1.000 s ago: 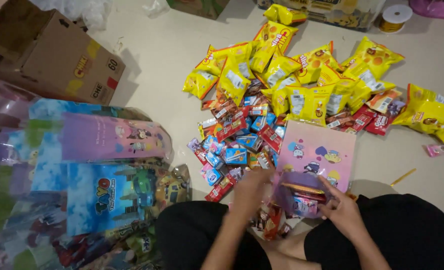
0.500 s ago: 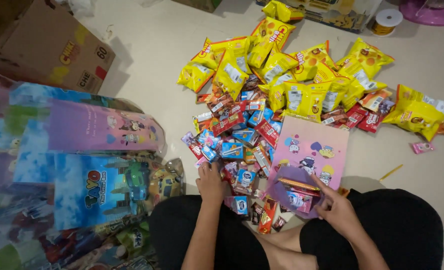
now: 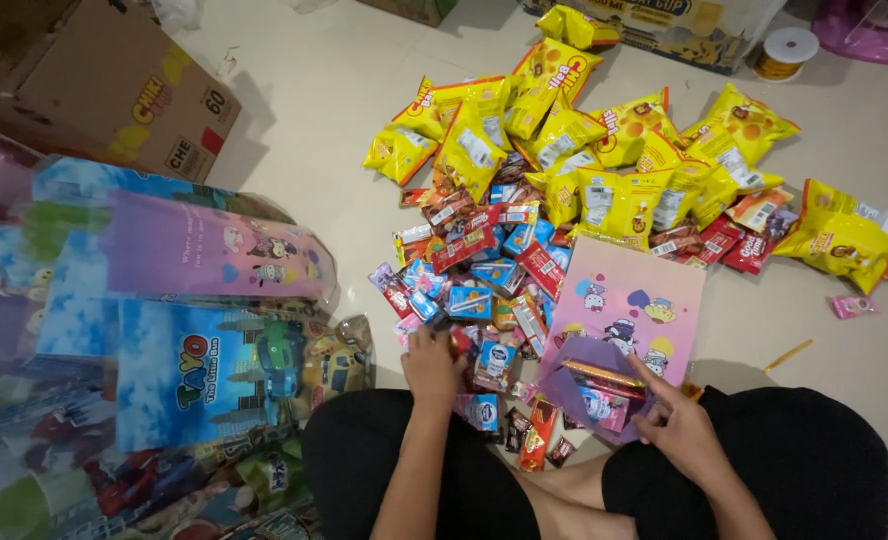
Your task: Sorting and packing various snack packets into themed gift bags on the floor.
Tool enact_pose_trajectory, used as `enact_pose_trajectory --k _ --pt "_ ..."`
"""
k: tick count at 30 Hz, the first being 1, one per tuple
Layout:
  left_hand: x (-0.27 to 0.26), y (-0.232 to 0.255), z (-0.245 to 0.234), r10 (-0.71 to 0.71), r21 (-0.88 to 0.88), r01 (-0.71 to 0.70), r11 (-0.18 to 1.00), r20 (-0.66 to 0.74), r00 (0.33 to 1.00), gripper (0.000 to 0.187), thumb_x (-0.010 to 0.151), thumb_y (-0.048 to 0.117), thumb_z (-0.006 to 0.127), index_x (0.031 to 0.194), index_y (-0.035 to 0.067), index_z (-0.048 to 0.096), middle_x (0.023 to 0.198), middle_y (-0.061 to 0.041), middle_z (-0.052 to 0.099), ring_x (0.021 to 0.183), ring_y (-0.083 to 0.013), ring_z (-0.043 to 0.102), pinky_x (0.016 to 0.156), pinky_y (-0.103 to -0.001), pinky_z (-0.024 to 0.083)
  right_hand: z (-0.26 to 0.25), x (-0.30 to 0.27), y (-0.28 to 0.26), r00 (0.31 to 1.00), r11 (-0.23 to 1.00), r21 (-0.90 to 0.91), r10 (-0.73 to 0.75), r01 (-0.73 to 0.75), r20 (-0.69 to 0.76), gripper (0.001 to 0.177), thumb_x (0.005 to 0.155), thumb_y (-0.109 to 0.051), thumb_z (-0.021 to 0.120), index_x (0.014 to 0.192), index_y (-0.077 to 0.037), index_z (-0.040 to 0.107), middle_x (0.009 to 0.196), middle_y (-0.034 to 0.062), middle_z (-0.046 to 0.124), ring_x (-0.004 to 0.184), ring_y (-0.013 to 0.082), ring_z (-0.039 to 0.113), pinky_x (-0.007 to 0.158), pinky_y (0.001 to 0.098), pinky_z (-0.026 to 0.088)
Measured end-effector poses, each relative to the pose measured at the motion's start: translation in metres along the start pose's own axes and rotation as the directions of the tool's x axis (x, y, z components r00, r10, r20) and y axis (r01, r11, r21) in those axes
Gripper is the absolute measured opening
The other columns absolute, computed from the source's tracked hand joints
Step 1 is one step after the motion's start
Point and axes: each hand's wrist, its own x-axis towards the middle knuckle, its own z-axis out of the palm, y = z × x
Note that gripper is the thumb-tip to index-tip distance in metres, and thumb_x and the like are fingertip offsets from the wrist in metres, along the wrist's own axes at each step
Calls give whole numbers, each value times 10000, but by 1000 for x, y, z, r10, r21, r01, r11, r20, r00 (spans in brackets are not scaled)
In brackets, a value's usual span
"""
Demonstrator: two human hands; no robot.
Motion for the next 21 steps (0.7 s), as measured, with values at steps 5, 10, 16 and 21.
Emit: enact_pose_trajectory --k 5,10,16,21 --pt "-22 8 -53 -147 -862 -5 507 -93 985 383 979 356 622 1291 138 661 1122 -60 634 1082 -221 621 915 -375 518 -1 6 13 998 996 -66 -55 54 -5 937 838 118 727 1589 -375 459 621 63 497 567 148 482 637 255 433" --pt "-42 25 -95 84 -863 222 -453 206 975 727 909 546 460 1560 241 353 1463 -251 571 1311 -460 595 956 -608 574 0 7 9 999 999 -45 -29 28 -13 940 825 125 701 1581 -384 472 582 75 479 560 155 468 641 264 427" --pt "-37 21 -62 22 -812 361 -458 396 918 449 857 113 754 1272 77 584 1218 -127 700 1160 -301 688 997 -479 594 1 7 18 997 994 -80 -74 73 -7 961 820 134 719 1587 -380 452 604 53 472 562 142 455 642 246 431" --pt "-26 14 -25 -69 -887 282 -365 328 942 376 883 174 761 1215 37 647 1109 -100 729 992 -234 711 803 -351 574 1 7 17 997 996 -48 -73 73 -9 952 820 147 712 1582 -370 467 623 50 470 568 142 443 617 249 421"
